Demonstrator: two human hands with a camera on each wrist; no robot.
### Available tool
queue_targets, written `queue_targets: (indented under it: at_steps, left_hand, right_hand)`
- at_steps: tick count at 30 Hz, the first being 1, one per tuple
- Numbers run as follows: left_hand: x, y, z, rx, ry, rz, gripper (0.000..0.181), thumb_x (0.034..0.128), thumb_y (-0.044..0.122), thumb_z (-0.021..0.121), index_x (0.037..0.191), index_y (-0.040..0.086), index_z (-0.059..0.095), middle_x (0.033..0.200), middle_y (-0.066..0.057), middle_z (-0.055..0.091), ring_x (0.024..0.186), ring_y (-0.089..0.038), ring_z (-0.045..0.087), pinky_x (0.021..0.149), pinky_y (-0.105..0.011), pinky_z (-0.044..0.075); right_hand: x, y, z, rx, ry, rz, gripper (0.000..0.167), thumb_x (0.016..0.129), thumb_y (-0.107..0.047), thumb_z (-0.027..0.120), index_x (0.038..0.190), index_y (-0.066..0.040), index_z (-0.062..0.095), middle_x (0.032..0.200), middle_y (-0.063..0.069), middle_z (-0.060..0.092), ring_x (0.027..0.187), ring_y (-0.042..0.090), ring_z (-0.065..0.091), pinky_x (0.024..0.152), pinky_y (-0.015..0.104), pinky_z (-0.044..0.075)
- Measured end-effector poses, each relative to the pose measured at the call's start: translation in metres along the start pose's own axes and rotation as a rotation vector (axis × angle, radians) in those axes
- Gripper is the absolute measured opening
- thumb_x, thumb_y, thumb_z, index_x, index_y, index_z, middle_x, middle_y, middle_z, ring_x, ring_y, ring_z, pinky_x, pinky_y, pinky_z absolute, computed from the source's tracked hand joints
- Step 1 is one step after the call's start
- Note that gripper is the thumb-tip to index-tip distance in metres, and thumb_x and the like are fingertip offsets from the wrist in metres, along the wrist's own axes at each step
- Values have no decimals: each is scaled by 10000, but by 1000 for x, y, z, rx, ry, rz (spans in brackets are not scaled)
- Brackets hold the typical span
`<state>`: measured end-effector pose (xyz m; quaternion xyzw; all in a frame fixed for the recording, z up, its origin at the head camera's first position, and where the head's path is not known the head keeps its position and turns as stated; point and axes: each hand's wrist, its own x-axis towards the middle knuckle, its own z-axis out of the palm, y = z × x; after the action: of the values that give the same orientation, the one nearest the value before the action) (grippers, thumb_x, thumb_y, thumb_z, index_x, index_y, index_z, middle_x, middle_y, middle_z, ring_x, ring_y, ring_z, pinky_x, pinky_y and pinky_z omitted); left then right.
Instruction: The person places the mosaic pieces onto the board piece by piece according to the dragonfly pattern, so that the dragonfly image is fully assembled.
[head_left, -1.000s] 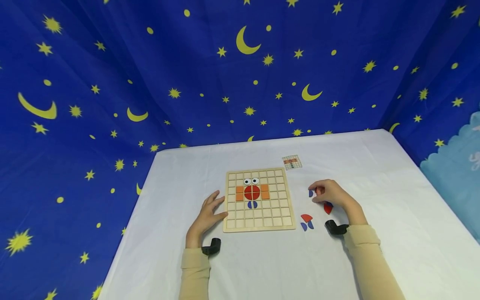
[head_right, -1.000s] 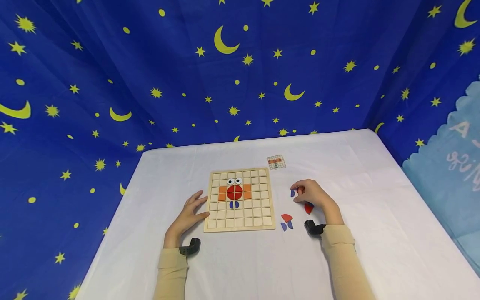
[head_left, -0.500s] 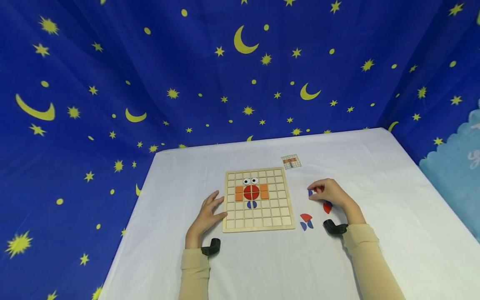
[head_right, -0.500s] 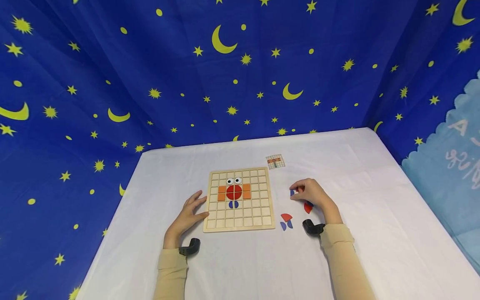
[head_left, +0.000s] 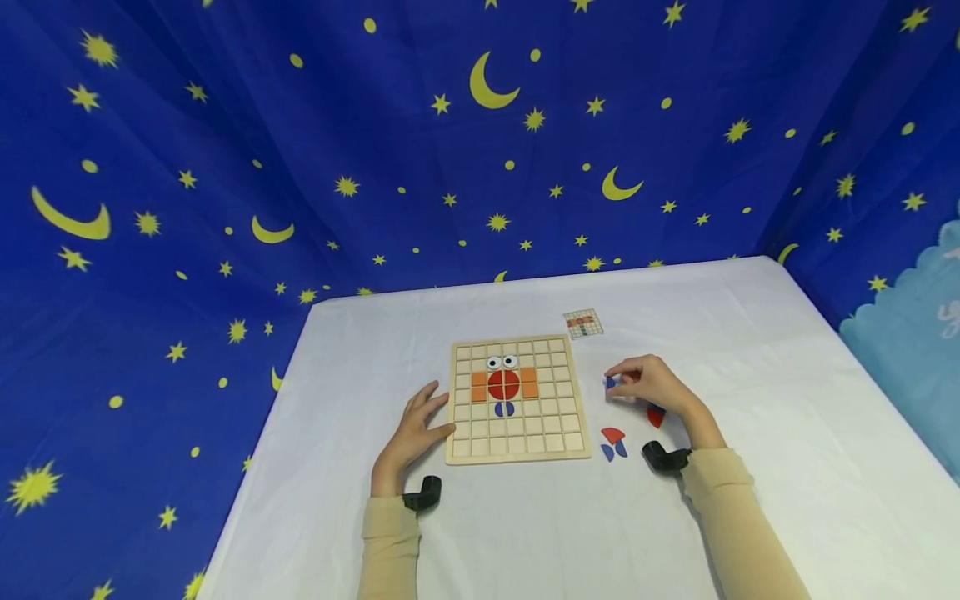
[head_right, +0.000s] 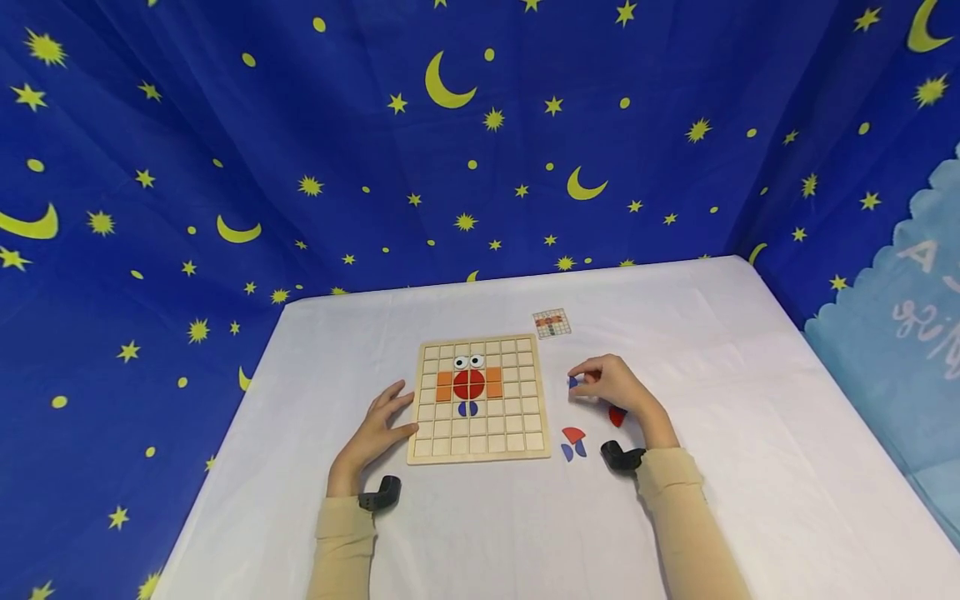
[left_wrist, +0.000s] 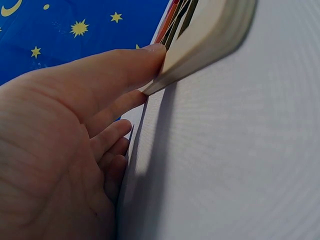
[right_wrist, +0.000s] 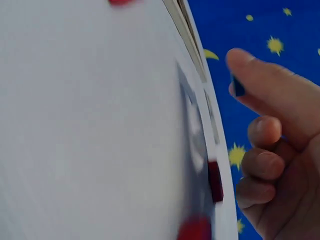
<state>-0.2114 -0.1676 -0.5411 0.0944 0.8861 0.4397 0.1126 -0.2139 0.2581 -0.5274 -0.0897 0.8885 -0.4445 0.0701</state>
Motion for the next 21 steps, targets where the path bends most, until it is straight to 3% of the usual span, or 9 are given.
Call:
queue_targets:
  at_steps: [8,13,17,21]
  left_hand:
    - [-1,0,0,4,-3,5,622,796,174,733,1363,54,508,1576,-107,244,1473,-345,131,1168,-597,145]
    - [-2,1,0,2,-5,12,624,794,186,733,1361,50,510,1574,-113,247,1471,-351,131,1164,-604,146]
    - [-2,1,-1,-10,-7,11,629,795,183,734,1364,44,505,1575,-110,245,1476,-345,120,1171,-596,137]
    - [-1,1,-1,-10,-7,11,635,794,191,738,1364,39,503,1575,-111,245,1474,-347,121,1171,-595,135]
  right_hand:
    - [4,-36,31,59,-61,-52,349,750,-231,798,1026,-28,730,490,-88,308,467,44,258,486,201,284]
    - [3,-58,57,61,-92,-129,320,760,-222,789,1017,-38,735,472,-98,308,451,39,252,485,194,307]
    - [2,-72,79,5,-101,-216,290,774,-204,776,1012,-44,736,471,-114,319,441,15,259,503,178,335]
    - [-1,-85,100,-44,-87,-253,289,778,-199,766,1027,-56,732,510,-120,385,471,-15,300,516,160,332]
